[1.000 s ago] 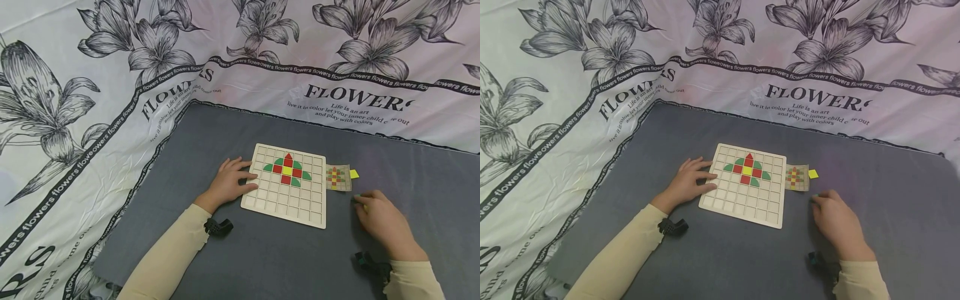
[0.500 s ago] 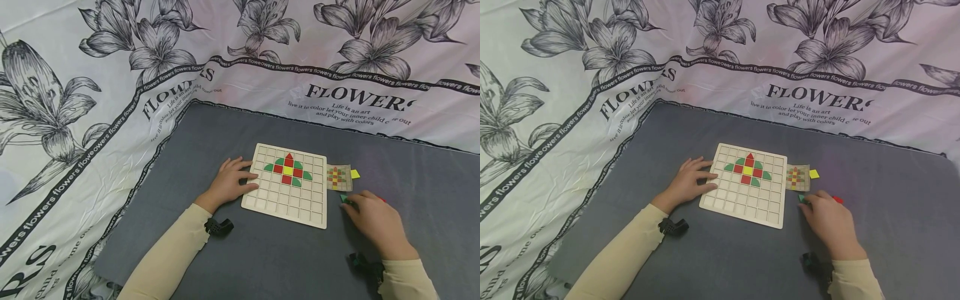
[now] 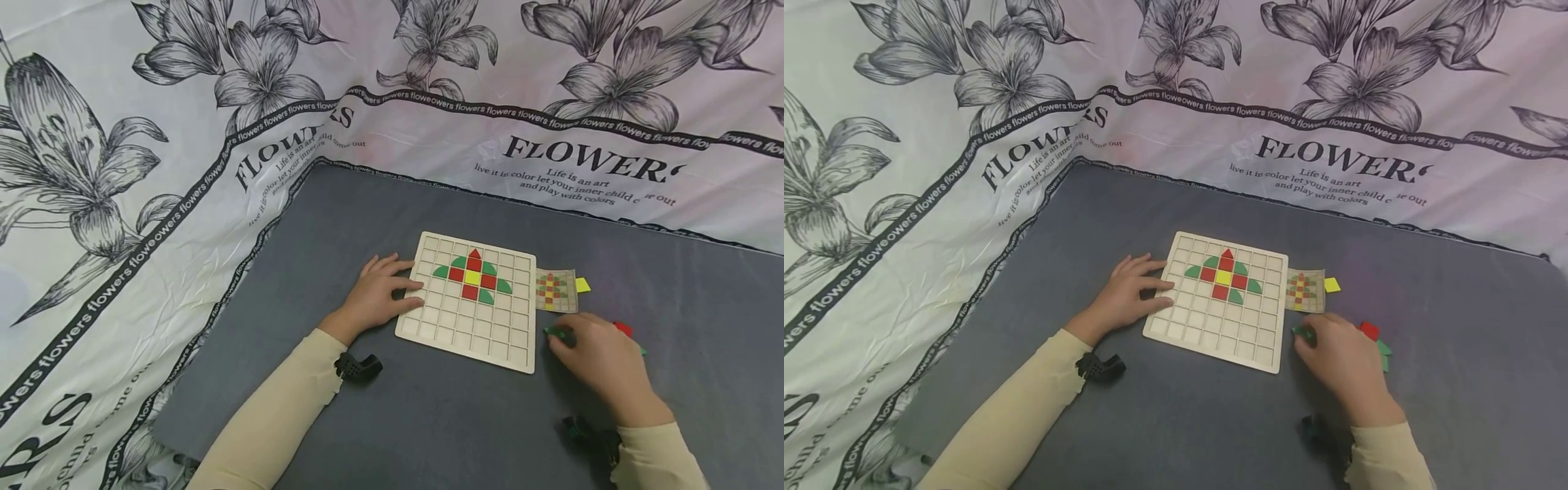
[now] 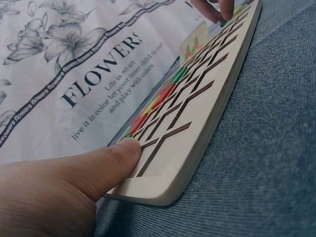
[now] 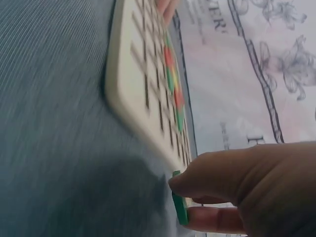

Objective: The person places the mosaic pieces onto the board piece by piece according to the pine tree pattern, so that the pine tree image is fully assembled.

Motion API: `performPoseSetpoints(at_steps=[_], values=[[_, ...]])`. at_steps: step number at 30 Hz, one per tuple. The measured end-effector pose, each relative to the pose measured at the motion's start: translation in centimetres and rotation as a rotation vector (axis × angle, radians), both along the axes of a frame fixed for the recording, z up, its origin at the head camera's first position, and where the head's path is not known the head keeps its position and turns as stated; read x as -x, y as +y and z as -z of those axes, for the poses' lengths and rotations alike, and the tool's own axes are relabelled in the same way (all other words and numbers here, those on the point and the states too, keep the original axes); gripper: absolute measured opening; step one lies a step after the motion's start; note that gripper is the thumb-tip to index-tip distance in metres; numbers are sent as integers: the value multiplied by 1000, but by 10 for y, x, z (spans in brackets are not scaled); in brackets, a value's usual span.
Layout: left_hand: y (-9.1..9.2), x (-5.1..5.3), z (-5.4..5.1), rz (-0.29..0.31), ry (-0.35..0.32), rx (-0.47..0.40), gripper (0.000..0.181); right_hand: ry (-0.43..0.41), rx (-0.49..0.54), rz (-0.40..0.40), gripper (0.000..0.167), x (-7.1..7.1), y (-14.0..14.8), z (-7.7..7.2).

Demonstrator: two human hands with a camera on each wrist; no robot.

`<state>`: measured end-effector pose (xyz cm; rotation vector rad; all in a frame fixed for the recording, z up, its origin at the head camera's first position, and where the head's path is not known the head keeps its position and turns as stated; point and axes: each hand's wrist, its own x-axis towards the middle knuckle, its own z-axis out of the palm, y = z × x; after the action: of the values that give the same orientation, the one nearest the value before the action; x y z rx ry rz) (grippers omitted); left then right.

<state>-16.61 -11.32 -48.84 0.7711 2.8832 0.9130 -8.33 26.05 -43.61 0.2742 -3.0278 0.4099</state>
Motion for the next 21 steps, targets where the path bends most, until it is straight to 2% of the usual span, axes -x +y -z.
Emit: performPoseSetpoints(at_steps=[7, 13, 21], values=[[-1, 1, 0, 8, 5, 15, 42, 15, 12, -58, 19, 10, -26, -9], [-1, 1, -1, 10, 5, 10, 42, 15, 13, -134, 17, 27, -58, -13], [-1, 1, -1, 12, 0, 13, 42, 26, 53, -262, 15, 51, -95, -6]])
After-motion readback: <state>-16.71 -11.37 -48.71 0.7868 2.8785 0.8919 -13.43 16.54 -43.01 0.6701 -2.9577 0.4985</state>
